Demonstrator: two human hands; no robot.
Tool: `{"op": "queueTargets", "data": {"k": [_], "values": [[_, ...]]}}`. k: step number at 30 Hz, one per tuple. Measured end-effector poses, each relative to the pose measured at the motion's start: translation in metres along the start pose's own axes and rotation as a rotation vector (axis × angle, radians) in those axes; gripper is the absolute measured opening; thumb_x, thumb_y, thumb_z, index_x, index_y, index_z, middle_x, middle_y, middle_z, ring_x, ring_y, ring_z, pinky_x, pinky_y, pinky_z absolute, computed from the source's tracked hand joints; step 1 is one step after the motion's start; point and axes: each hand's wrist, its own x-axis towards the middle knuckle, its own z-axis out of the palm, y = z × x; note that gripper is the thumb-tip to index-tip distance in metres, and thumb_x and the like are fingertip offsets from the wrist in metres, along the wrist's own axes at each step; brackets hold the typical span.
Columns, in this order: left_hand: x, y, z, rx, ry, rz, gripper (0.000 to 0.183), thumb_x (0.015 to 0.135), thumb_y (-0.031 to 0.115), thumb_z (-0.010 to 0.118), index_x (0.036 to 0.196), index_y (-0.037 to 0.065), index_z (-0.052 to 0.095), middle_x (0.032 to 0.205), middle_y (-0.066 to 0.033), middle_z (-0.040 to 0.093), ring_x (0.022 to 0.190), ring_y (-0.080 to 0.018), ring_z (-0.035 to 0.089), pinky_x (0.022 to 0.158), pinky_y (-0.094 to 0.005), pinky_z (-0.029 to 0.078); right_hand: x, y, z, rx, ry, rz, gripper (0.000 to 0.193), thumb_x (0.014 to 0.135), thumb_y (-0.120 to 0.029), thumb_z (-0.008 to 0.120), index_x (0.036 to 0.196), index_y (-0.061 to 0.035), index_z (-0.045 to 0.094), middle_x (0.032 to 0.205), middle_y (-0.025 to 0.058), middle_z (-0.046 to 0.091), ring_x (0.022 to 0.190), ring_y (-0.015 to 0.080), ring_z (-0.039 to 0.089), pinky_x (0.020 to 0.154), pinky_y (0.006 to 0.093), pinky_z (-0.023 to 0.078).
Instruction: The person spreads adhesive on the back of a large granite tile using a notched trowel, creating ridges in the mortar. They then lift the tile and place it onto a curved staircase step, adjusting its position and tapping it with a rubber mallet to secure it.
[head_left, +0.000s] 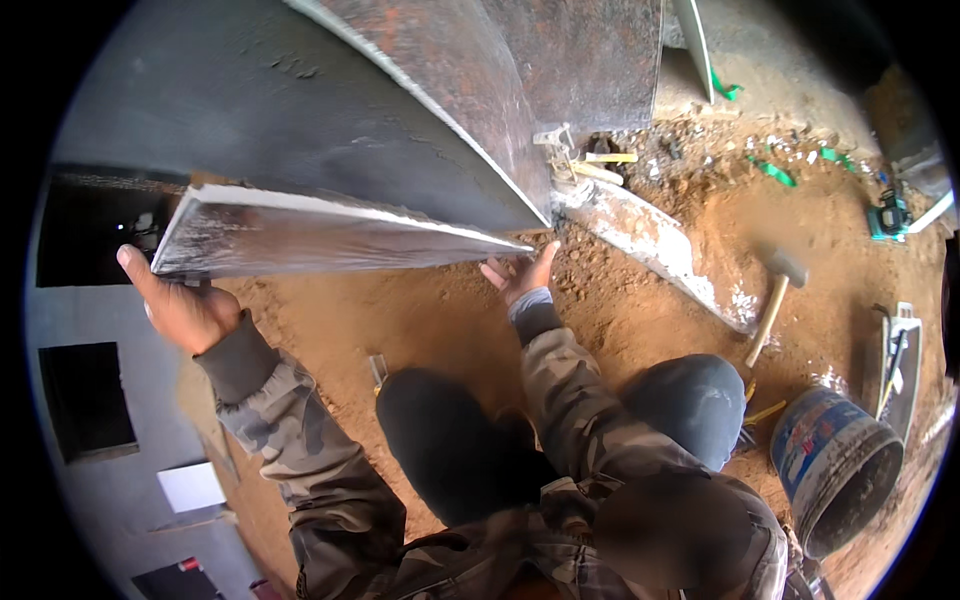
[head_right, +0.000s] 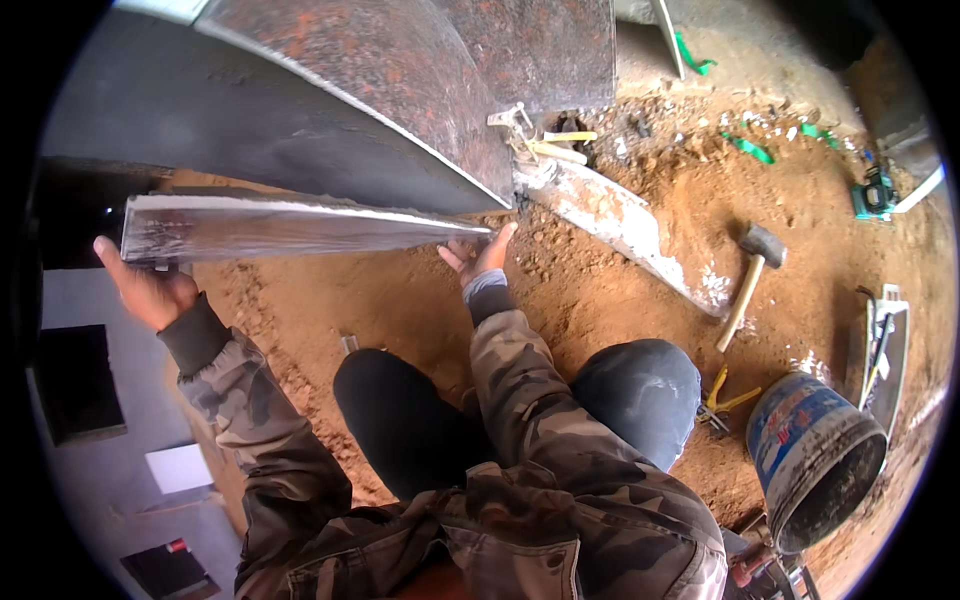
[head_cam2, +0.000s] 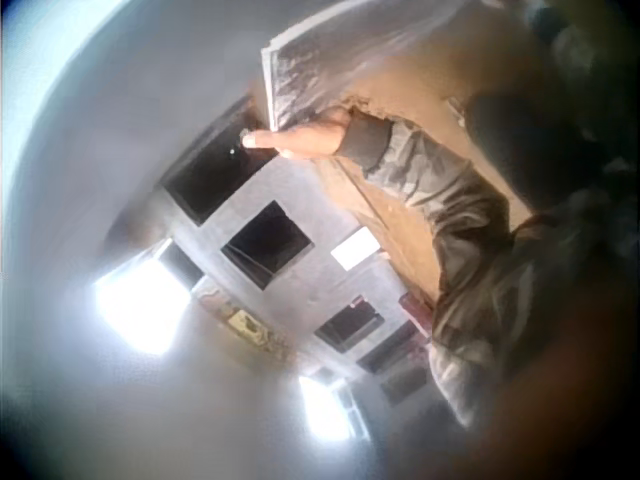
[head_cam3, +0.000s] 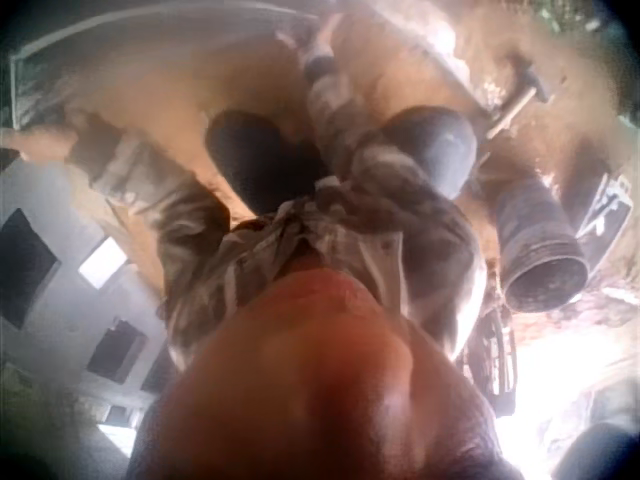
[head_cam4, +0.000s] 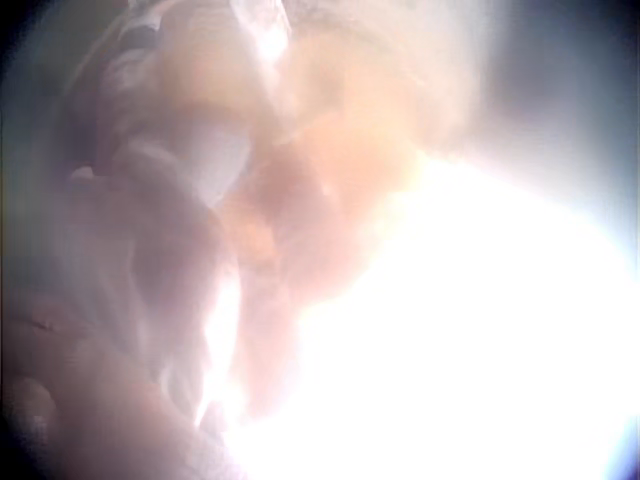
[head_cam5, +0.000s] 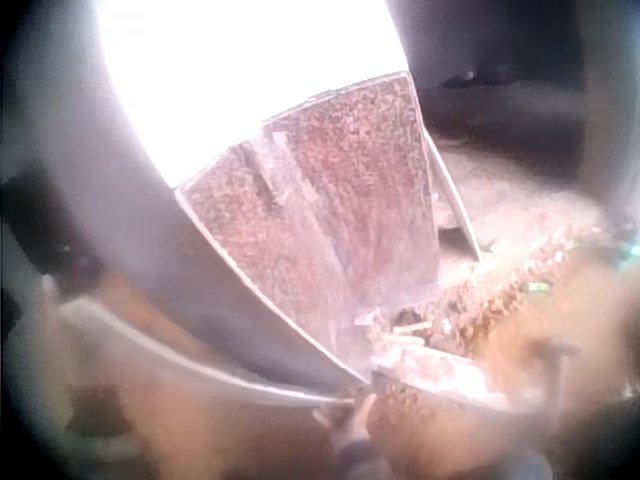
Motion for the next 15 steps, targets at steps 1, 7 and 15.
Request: {"op": "queueTargets", "data": {"k": [1, 7, 15], "values": [[-0.003, 0.001, 0.007, 0.010, 0.005, 0.002, 0.054, 0.097, 0.045, 0.062, 0.111, -0.007, 0.063, 0.107, -0.0150, 0.069, 0.094, -0.0229, 0.066, 0.089, -0.0362, 0.050, 0.001, 0.003, -0.001, 0.004, 0.015, 0.009, 0.113, 0.081, -0.090, 0.034, 0.158, -0.0102, 0.013, 0.160, 0.0204, 0.019, 0.129, 0.0467, 0.048, 0.093, 0.0564, 0.054], [-0.012, -0.002, 0.023, 0.154, -0.046, 0.032, 0.061, 0.099, 0.048, 0.057, 0.116, -0.009, 0.061, 0.109, -0.0162, 0.067, 0.095, -0.0252, 0.064, 0.092, -0.0392, 0.049, 0.015, 0.003, 0.007, 0.022, -0.044, 0.011, 0.120, 0.077, -0.091, 0.042, 0.159, -0.0148, 0.001, 0.162, 0.0181, 0.013, 0.136, 0.0501, 0.036, 0.094, 0.0587, 0.053], [-0.004, -0.038, 0.024, 0.025, -0.097, -0.005, 0.062, 0.099, 0.049, 0.056, 0.116, -0.011, 0.061, 0.112, -0.0175, 0.067, 0.097, -0.0255, 0.065, 0.092, -0.0392, 0.050, 0.043, -0.010, 0.000, -0.032, -0.029, -0.056, 0.122, 0.074, -0.094, 0.039, 0.159, -0.0140, 0.002, 0.161, 0.0197, 0.015, 0.131, 0.0501, 0.041, 0.092, 0.0583, 0.054]]}}
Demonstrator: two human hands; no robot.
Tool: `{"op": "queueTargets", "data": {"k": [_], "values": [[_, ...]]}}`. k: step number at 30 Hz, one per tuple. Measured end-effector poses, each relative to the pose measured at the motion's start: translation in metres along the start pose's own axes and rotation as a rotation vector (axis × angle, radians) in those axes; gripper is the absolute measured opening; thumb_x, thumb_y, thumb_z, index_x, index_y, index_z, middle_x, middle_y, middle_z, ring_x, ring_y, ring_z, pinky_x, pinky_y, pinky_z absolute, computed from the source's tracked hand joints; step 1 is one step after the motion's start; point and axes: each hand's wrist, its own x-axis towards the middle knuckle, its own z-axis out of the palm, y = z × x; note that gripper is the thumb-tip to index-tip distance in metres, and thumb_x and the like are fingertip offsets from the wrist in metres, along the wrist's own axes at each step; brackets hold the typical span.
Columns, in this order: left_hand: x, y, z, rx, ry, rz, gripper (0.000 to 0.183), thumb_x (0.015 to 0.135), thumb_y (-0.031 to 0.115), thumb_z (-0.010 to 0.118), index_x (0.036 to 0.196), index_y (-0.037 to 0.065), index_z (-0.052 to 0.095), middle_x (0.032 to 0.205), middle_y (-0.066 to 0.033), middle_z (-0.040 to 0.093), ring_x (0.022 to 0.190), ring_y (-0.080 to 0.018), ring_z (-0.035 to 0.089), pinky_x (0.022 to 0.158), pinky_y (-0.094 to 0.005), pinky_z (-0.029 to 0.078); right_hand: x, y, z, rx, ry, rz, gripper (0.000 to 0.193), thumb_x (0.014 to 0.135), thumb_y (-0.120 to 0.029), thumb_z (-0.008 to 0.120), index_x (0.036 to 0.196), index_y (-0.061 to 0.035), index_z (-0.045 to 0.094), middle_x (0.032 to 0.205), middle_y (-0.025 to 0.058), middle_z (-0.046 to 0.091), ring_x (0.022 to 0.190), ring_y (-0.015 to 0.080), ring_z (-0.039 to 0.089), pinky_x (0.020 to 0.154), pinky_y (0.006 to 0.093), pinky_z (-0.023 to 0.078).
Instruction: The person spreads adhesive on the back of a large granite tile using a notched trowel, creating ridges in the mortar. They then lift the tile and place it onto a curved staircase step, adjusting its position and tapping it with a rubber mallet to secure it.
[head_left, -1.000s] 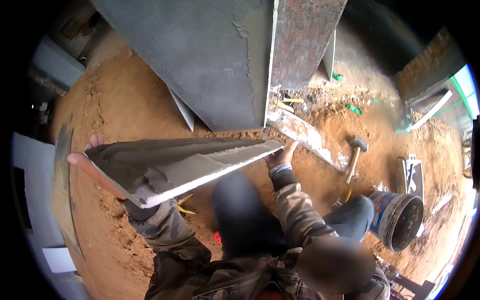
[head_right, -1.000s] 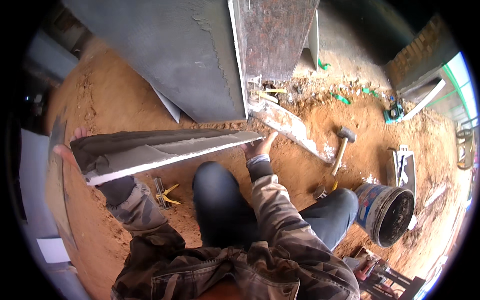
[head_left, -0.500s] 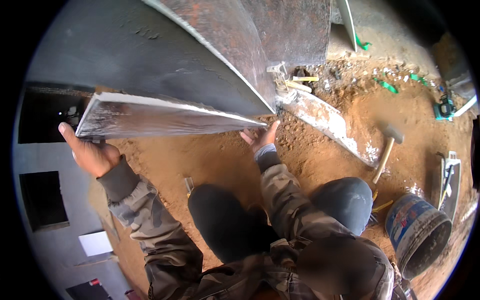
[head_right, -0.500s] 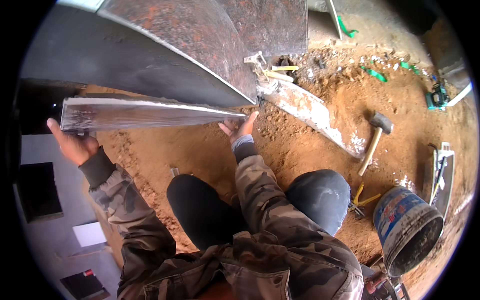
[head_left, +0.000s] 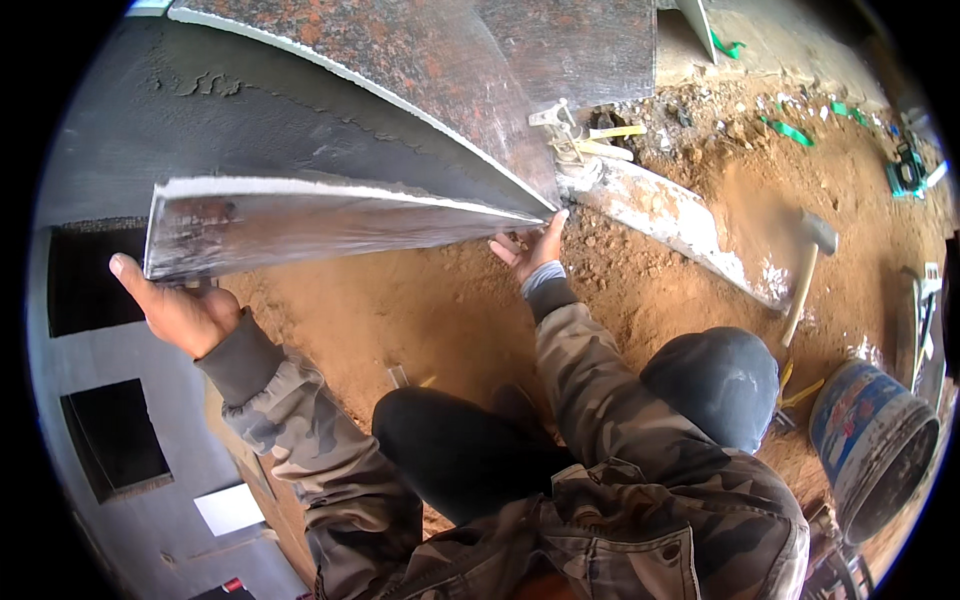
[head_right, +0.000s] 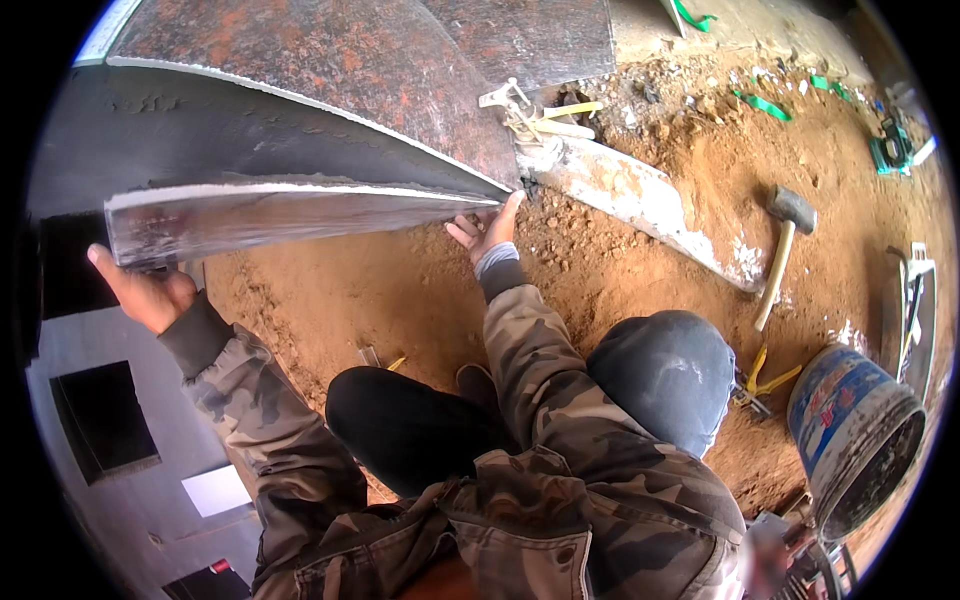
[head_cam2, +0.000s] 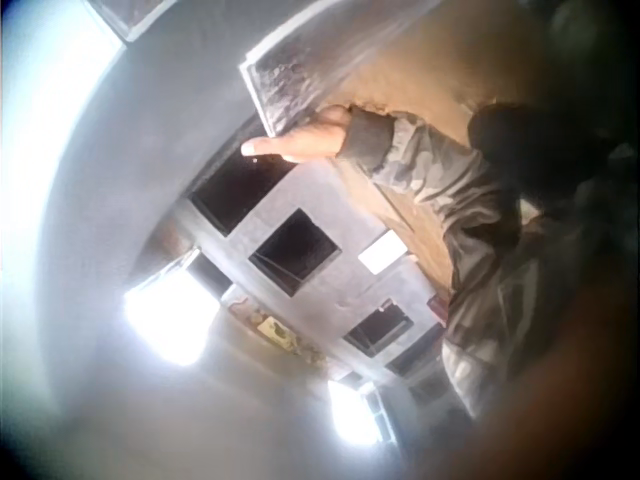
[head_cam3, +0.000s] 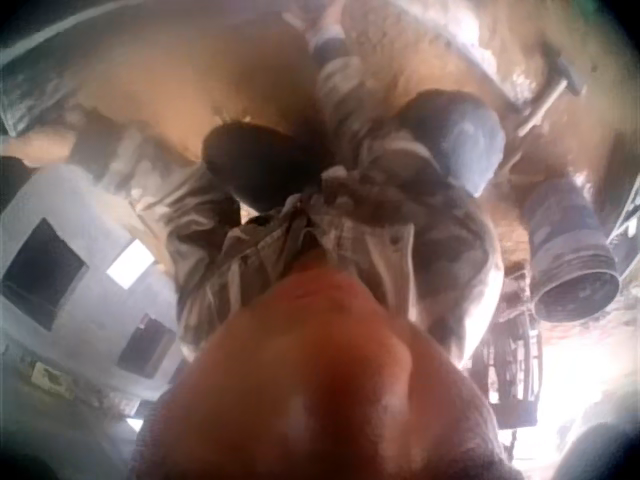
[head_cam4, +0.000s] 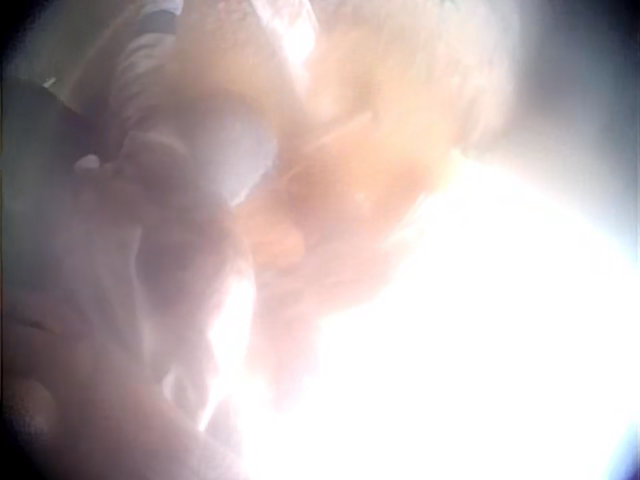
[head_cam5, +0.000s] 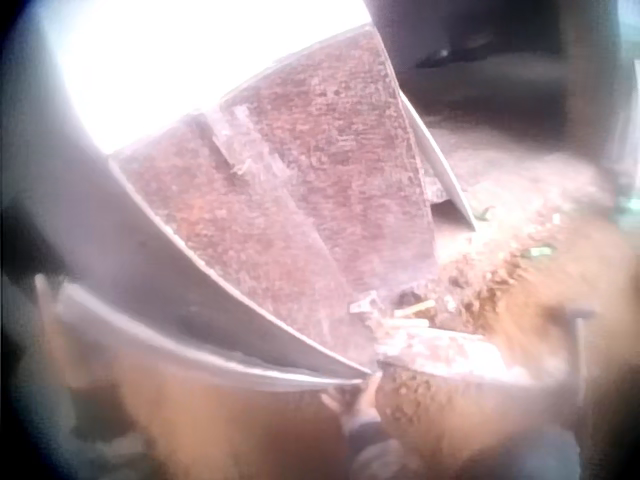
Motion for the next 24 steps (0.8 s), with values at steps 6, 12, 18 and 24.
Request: {"op": "queueTargets", "data": {"k": [6, 12, 18, 24], "values": [[0.000, -0.004, 0.019, 0.145, -0.053, 0.052, 0.062, 0.097, 0.051, 0.059, 0.113, -0.009, 0.064, 0.111, -0.0137, 0.068, 0.093, -0.0229, 0.064, 0.090, -0.0363, 0.049, 0.010, 0.000, -0.004, 0.028, 0.053, 0.006, 0.120, 0.076, -0.093, 0.039, 0.159, -0.0130, 0.004, 0.160, 0.0215, 0.016, 0.128, 0.0479, 0.045, 0.089, 0.0560, 0.056], [-0.004, -0.016, 0.027, 0.114, -0.008, -0.021, 0.064, 0.097, 0.053, 0.058, 0.114, -0.009, 0.064, 0.113, -0.0142, 0.067, 0.097, -0.0234, 0.062, 0.091, -0.0374, 0.049, 0.013, -0.006, -0.013, -0.009, 0.062, -0.023, 0.120, 0.078, -0.091, 0.038, 0.158, -0.0080, 0.006, 0.159, 0.0245, 0.015, 0.125, 0.0465, 0.049, 0.086, 0.0529, 0.059], [-0.001, -0.022, 0.027, 0.126, -0.031, 0.049, 0.069, 0.096, 0.057, 0.058, 0.117, -0.009, 0.061, 0.117, -0.0153, 0.064, 0.102, -0.0226, 0.060, 0.095, -0.0365, 0.046, 0.012, -0.007, -0.007, -0.033, 0.080, -0.024, 0.122, 0.078, -0.091, 0.037, 0.156, -0.0012, 0.009, 0.159, 0.0256, 0.016, 0.123, 0.0467, 0.051, 0.087, 0.0527, 0.059], [0.012, -0.040, 0.006, 0.120, -0.228, 0.134, 0.068, 0.095, 0.052, 0.063, 0.127, -0.007, 0.053, 0.121, -0.0149, 0.060, 0.107, -0.0222, 0.056, 0.099, -0.0359, 0.043, 0.013, -0.007, -0.009, -0.019, 0.084, -0.022, 0.121, 0.078, -0.090, 0.039, 0.157, -0.0040, 0.008, 0.160, 0.0247, 0.015, 0.123, 0.0471, 0.052, 0.087, 0.0526, 0.059]]}}
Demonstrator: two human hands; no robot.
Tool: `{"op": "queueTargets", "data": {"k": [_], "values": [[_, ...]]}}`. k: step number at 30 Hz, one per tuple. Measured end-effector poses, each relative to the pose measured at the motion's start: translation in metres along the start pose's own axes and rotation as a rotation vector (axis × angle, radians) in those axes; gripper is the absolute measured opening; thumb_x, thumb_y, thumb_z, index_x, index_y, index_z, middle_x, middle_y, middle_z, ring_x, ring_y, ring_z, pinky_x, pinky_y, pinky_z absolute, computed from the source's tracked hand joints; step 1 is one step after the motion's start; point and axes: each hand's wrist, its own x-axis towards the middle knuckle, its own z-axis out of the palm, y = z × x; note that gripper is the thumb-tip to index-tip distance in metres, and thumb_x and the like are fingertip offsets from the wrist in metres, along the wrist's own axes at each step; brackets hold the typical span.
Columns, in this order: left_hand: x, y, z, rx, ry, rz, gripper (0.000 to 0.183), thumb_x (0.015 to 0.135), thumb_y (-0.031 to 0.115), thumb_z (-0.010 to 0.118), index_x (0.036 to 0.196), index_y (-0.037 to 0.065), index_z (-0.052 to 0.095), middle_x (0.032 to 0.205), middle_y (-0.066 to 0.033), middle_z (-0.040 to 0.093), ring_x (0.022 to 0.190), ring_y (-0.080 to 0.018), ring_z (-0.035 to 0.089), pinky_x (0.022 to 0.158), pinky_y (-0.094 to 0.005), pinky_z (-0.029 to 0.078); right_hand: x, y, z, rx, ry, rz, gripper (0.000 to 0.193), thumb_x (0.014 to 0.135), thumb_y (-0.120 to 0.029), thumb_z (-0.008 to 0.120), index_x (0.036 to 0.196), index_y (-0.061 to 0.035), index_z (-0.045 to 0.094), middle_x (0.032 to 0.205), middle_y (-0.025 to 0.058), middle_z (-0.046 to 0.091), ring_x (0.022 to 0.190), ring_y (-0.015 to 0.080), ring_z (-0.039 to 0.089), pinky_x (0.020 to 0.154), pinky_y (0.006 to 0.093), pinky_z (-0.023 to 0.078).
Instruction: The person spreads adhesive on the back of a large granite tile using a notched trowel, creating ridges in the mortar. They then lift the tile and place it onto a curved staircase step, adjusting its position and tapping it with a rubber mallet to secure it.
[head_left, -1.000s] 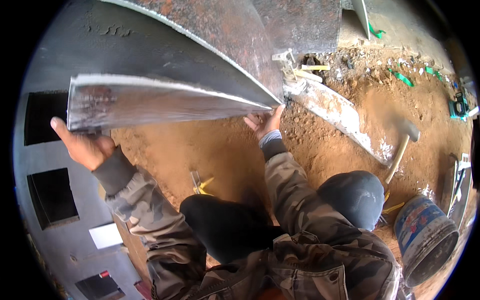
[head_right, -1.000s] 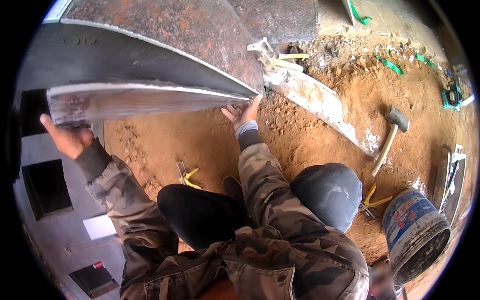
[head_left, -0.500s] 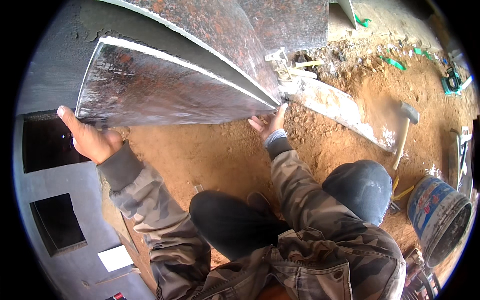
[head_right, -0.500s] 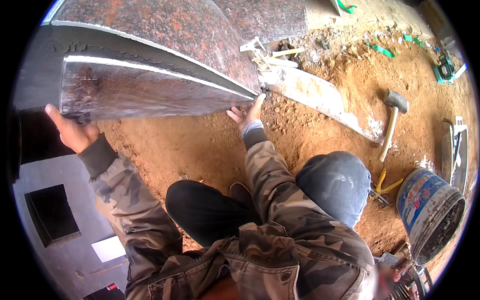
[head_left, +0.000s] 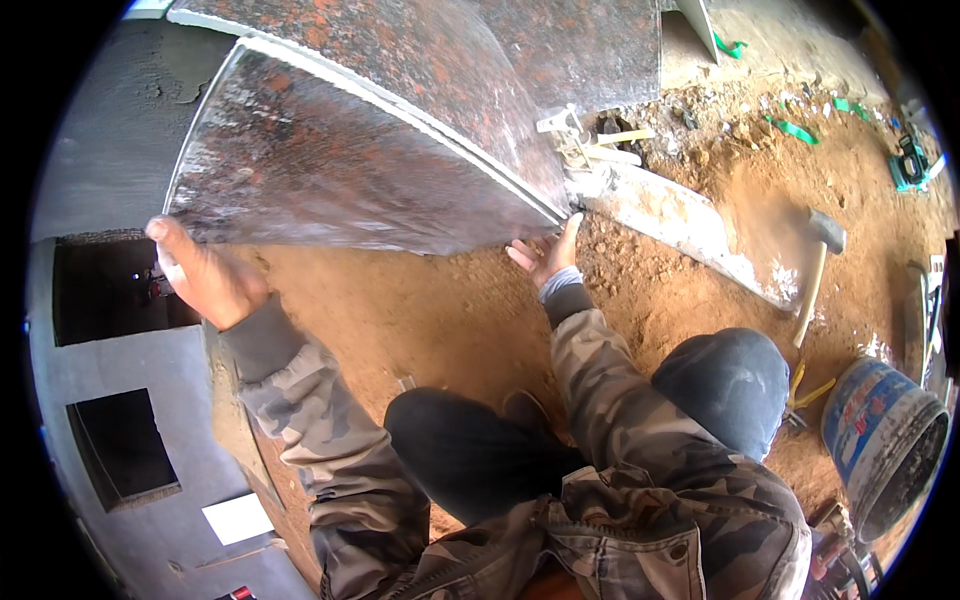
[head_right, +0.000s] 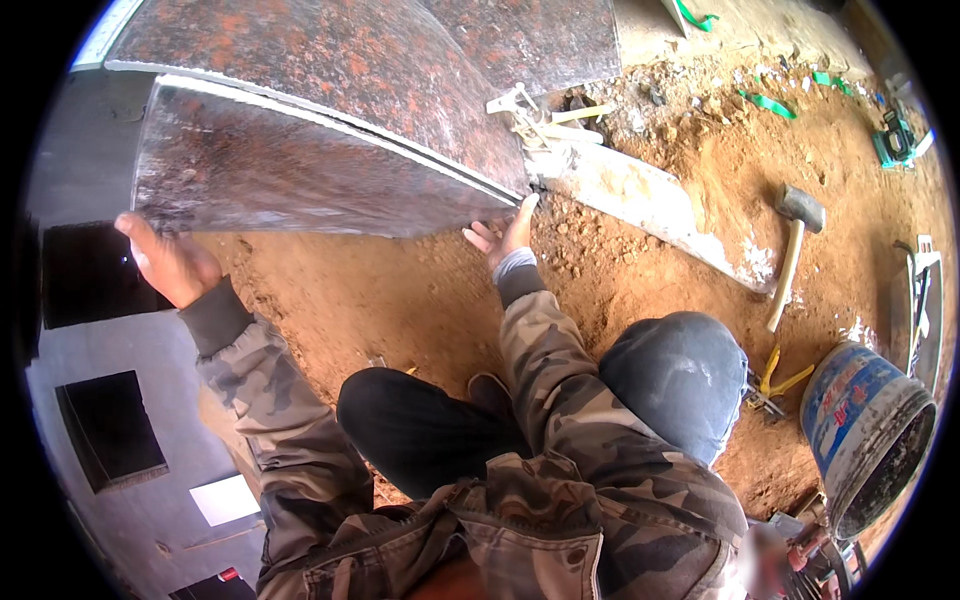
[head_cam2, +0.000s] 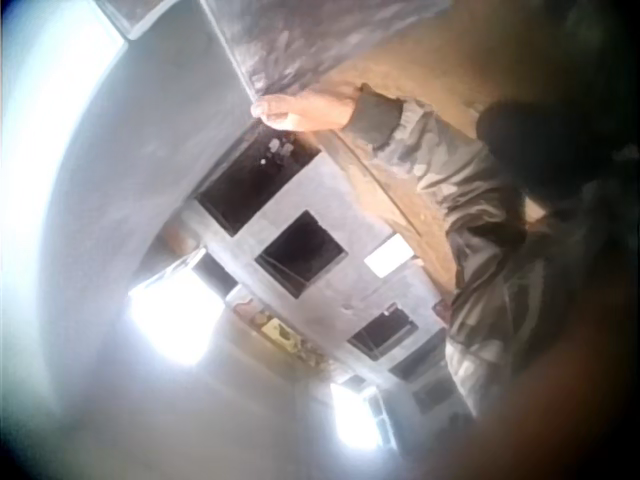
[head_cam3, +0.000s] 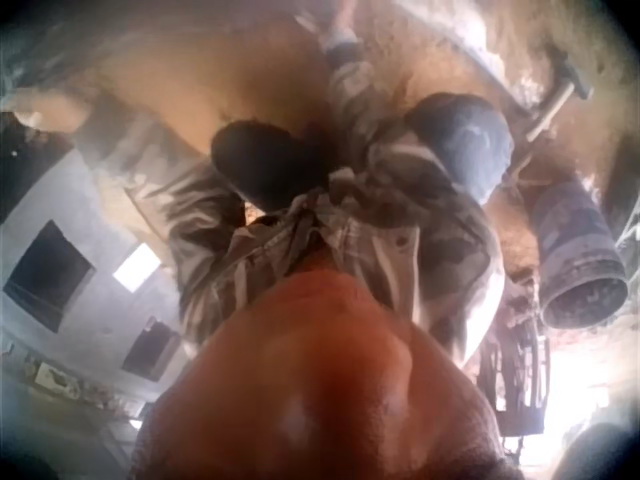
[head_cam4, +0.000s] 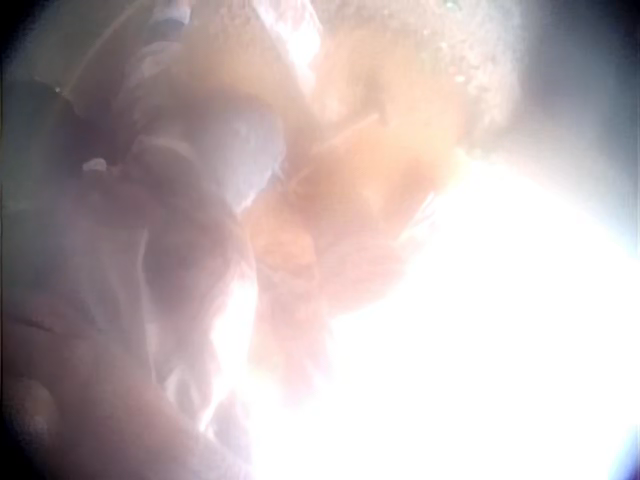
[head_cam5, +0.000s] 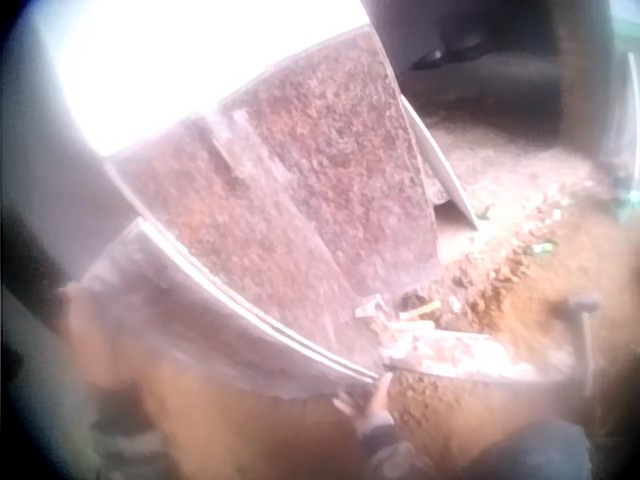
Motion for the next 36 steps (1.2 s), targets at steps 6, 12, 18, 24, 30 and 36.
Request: {"op": "queueTargets", "data": {"k": [6, 12, 18, 24, 30, 36], "values": [[-0.001, -0.008, -0.003, 0.037, -0.023, 0.059, 0.070, 0.090, 0.029, 0.077, 0.138, -0.005, 0.039, 0.132, -0.0160, 0.052, 0.119, -0.0245, 0.052, 0.105, -0.0390, 0.039, -0.006, -0.001, 0.005, -0.031, 0.002, 0.002, 0.120, 0.078, -0.091, 0.039, 0.158, -0.0074, 0.008, 0.161, 0.0236, 0.013, 0.127, 0.0448, 0.048, 0.089, 0.0545, 0.057], [-0.001, -0.009, -0.006, 0.008, 0.008, 0.015, 0.090, 0.085, 0.025, 0.082, 0.147, -0.008, 0.025, 0.140, -0.0179, 0.044, 0.126, -0.0245, 0.046, 0.110, -0.0378, 0.034, -0.012, -0.003, 0.002, -0.032, -0.033, 0.039, 0.128, 0.075, -0.091, 0.045, 0.158, -0.0062, -0.005, 0.163, 0.0241, 0.003, 0.143, 0.0450, 0.028, 0.096, 0.0622, 0.049], [0.002, -0.012, -0.006, 0.034, -0.014, 0.050, 0.099, 0.085, 0.025, 0.081, 0.151, -0.009, 0.015, 0.145, -0.0200, 0.040, 0.128, -0.0257, 0.044, 0.111, -0.0381, 0.033, -0.012, -0.006, 0.004, -0.086, -0.011, -0.018, 0.138, 0.072, -0.094, 0.045, 0.155, 0.0067, -0.001, 0.160, 0.0274, 0.010, 0.144, 0.0417, 0.027, 0.108, 0.0580, 0.038], [0.002, -0.016, -0.005, 0.028, -0.015, 0.029, 0.102, 0.085, 0.027, 0.082, 0.152, -0.008, 0.012, 0.143, -0.0202, 0.041, 0.127, -0.0255, 0.045, 0.110, -0.0387, 0.035, -0.006, -0.005, -0.002, -0.130, -0.018, -0.028, 0.139, 0.071, -0.093, 0.048, 0.154, 0.0084, 0.001, 0.160, 0.0276, 0.016, 0.144, 0.0385, 0.031, 0.115, 0.0487, 0.031], [0.006, -0.027, -0.011, 0.107, 0.105, 0.053, 0.082, 0.085, 0.031, 0.081, 0.142, -0.007, 0.036, 0.131, -0.0159, 0.054, 0.117, -0.0220, 0.054, 0.103, -0.0383, 0.041, -0.006, 0.006, -0.014, -0.136, -0.128, -0.071, 0.137, 0.074, -0.090, 0.051, 0.154, 0.0098, 0.001, 0.160, 0.0275, 0.016, 0.144, 0.0384, 0.031, 0.116, 0.0482, 0.031], [0.008, -0.025, -0.005, 0.047, 0.085, -0.012, 0.059, 0.089, 0.030, 0.078, 0.128, -0.004, 0.051, 0.120, -0.0126, 0.062, 0.106, -0.0213, 0.059, 0.093, -0.0377, 0.047, -0.009, 0.005, -0.017, -0.221, -0.160, -0.134, 0.079, 0.087, -0.042, 0.076, 0.142, -0.0007, 0.037, 0.139, 0.0150, 0.047, 0.133, 0.0308, 0.044, 0.109, 0.0462, 0.042]]}}
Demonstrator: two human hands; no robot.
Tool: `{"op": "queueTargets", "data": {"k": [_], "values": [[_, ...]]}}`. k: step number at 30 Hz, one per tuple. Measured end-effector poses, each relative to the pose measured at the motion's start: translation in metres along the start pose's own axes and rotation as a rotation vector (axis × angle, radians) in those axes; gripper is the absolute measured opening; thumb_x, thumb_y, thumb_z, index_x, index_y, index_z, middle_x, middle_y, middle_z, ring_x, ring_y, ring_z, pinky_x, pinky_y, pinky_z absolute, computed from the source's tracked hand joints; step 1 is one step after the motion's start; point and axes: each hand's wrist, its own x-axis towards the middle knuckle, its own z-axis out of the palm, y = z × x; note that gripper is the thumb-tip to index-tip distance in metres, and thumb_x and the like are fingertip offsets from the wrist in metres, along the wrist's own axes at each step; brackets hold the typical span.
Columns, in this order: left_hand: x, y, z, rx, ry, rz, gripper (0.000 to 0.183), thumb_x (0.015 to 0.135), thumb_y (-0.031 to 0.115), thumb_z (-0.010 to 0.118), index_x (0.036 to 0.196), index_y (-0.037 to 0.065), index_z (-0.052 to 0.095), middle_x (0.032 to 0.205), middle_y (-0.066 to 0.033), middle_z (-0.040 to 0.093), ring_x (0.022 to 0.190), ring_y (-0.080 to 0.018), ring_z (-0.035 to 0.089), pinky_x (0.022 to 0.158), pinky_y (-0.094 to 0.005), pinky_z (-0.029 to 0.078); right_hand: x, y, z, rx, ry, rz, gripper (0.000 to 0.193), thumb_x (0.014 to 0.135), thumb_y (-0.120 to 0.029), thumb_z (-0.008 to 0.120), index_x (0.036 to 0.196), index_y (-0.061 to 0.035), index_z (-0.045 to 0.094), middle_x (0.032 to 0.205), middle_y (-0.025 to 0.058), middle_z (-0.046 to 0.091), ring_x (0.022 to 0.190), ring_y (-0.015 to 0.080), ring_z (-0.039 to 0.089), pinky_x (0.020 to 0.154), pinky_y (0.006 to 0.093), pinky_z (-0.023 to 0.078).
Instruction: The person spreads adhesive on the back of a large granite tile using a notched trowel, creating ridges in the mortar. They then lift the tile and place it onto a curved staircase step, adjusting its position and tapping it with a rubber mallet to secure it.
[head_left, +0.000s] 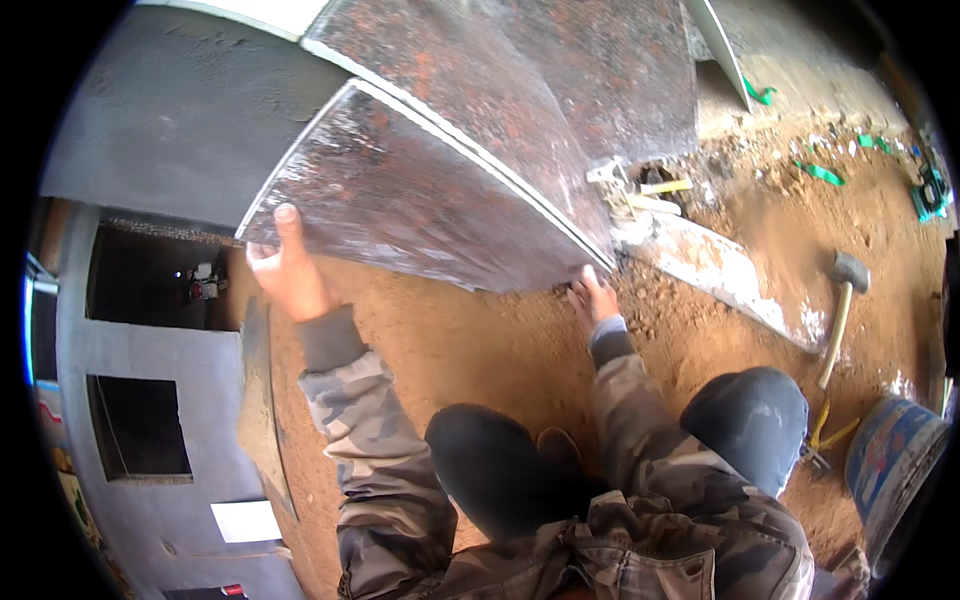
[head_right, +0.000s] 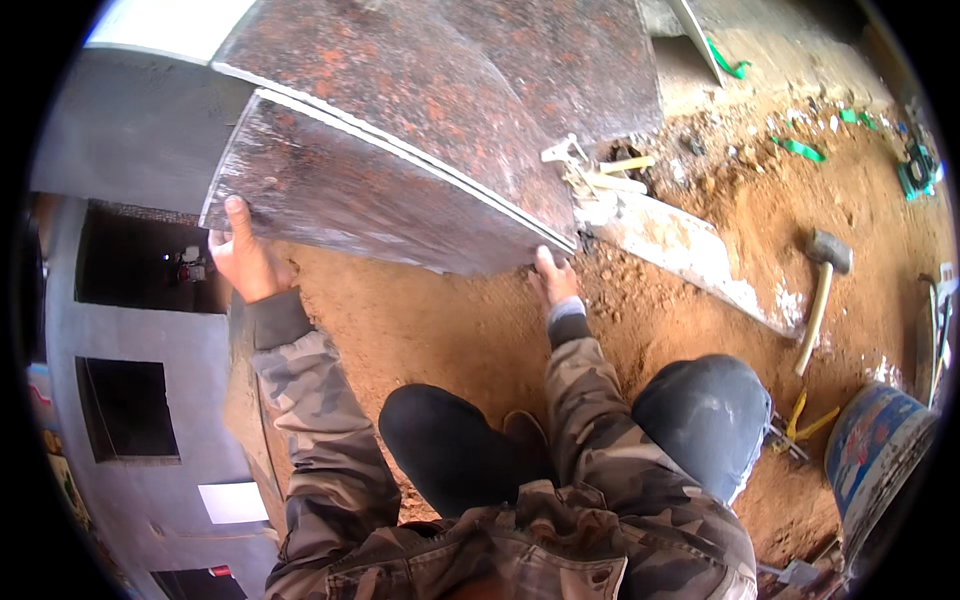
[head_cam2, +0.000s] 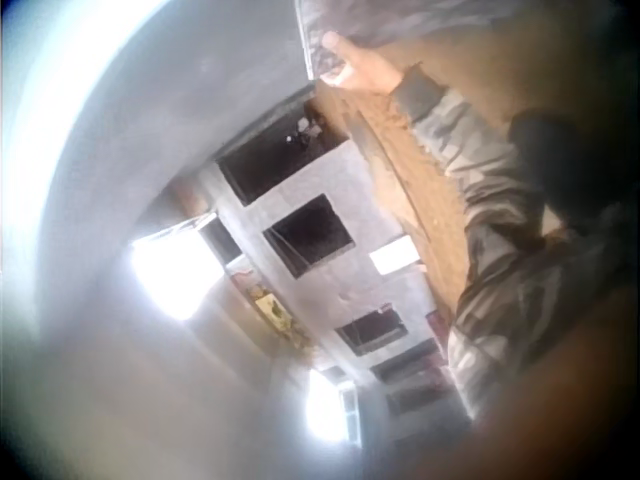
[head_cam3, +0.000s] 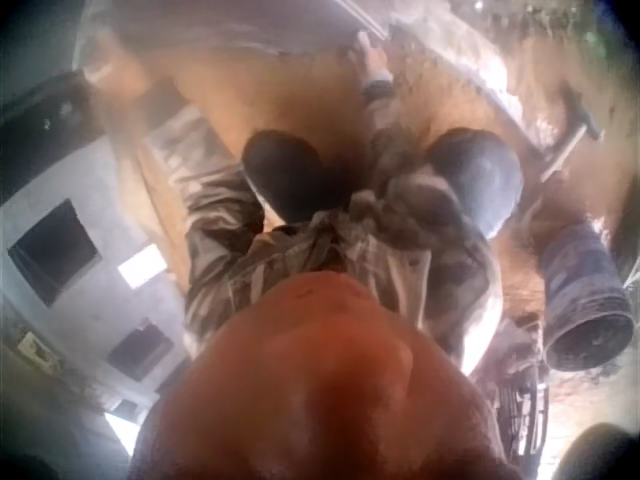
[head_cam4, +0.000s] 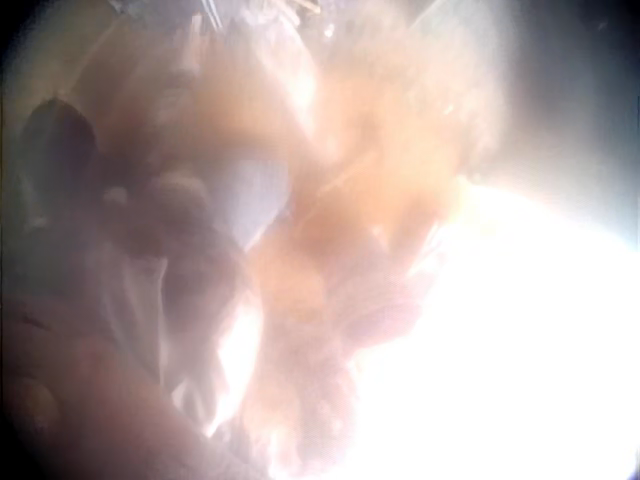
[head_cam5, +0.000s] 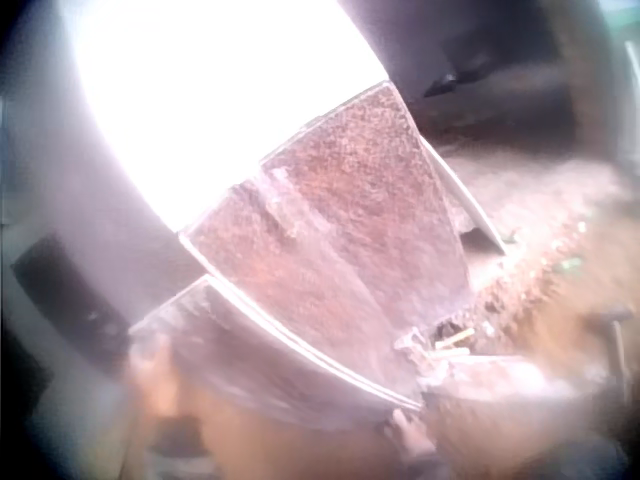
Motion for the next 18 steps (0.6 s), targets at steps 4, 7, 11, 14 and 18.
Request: {"op": "queueTargets", "data": {"k": [4, 7, 11, 14, 18], "values": [[-0.007, 0.003, 0.002, -0.048, -0.061, -0.065, 0.054, 0.091, 0.033, 0.075, 0.124, -0.003, 0.053, 0.117, -0.0125, 0.063, 0.103, -0.0207, 0.059, 0.089, -0.0386, 0.049, 0.007, -0.005, 0.006, -0.095, 0.071, 0.001, 0.066, 0.082, -0.038, 0.083, 0.131, -0.0102, 0.049, 0.123, 0.0036, 0.055, 0.119, 0.0223, 0.050, 0.098, 0.0416, 0.048], [-0.011, 0.005, -0.003, 0.017, -0.103, -0.040, 0.070, 0.088, 0.040, 0.077, 0.131, -0.006, 0.046, 0.122, -0.0168, 0.060, 0.109, -0.0241, 0.057, 0.095, -0.0409, 0.047, -0.002, 0.001, 0.014, -0.026, 0.144, -0.016, 0.060, 0.079, -0.037, 0.084, 0.127, -0.0150, 0.057, 0.124, -0.0022, 0.062, 0.115, 0.0163, 0.054, 0.089, 0.0398, 0.047], [-0.014, -0.005, -0.005, 0.042, -0.137, -0.033, 0.116, 0.084, 0.043, 0.081, 0.155, -0.004, 0.002, 0.148, -0.0240, 0.036, 0.130, -0.0312, 0.043, 0.108, -0.0480, 0.037, -0.006, -0.012, 0.018, -0.053, 0.087, 0.013, 0.061, 0.081, -0.040, 0.082, 0.126, -0.0123, 0.051, 0.116, 0.0012, 0.053, 0.108, 0.0176, 0.051, 0.095, 0.0435, 0.048], [-0.025, -0.004, 0.000, 0.018, -0.130, -0.039, 0.113, 0.085, 0.040, 0.080, 0.156, -0.002, 0.002, 0.148, -0.0234, 0.036, 0.131, -0.0308, 0.042, 0.109, -0.0473, 0.035, -0.011, -0.015, 0.019, -0.070, 0.118, -0.003, 0.058, 0.081, -0.040, 0.082, 0.122, -0.0124, 0.051, 0.110, 0.0010, 0.053, 0.105, 0.0171, 0.052, 0.093, 0.0423, 0.048], [-0.030, -0.024, -0.006, 0.023, -0.111, -0.007, 0.084, 0.087, 0.033, 0.079, 0.145, -0.002, 0.029, 0.137, -0.0189, 0.048, 0.121, -0.0266, 0.049, 0.104, -0.0425, 0.040, -0.013, -0.015, 0.022, -0.068, 0.123, 0.005, 0.057, 0.082, -0.039, 0.082, 0.122, -0.0126, 0.052, 0.111, 0.0009, 0.054, 0.106, 0.0173, 0.052, 0.092, 0.0416, 0.049]]}}
